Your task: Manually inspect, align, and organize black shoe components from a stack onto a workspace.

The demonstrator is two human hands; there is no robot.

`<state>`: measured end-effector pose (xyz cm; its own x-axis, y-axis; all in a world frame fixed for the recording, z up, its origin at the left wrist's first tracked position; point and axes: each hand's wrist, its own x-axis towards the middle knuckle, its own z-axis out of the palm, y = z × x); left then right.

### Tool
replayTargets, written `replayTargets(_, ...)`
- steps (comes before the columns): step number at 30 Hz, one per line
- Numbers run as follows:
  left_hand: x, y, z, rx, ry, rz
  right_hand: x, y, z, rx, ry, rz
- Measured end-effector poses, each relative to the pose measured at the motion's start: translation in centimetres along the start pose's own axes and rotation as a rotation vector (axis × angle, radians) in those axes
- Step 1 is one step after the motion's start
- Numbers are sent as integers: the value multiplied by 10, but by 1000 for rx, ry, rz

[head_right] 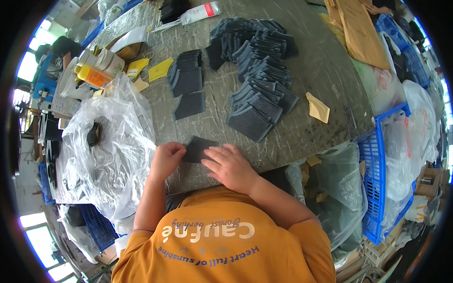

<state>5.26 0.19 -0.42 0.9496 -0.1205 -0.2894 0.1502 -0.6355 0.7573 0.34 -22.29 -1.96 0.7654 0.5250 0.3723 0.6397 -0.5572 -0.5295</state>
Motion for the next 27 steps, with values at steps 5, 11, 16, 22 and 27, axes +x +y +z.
replayTargets(5, -2, 10, 0, 75, 30, 30, 2, -6, 3, -145, -151, 79)
replayTargets(11, -8, 17, -7, 461, 13, 110, 12, -10, 3, -195, -189, 82)
replayTargets(16, -43, -3, 16, 723, 63, 635, 22, -6, 16, -209, -103, 79)
replayTargets(22, -43, -22, -12, 727, 29, 451, 41, 6, 15, -141, 98, 313)
replayTargets(27, -24, -6, -9, 312, 55, 521, 42, 5, -14, 66, -83, 541)
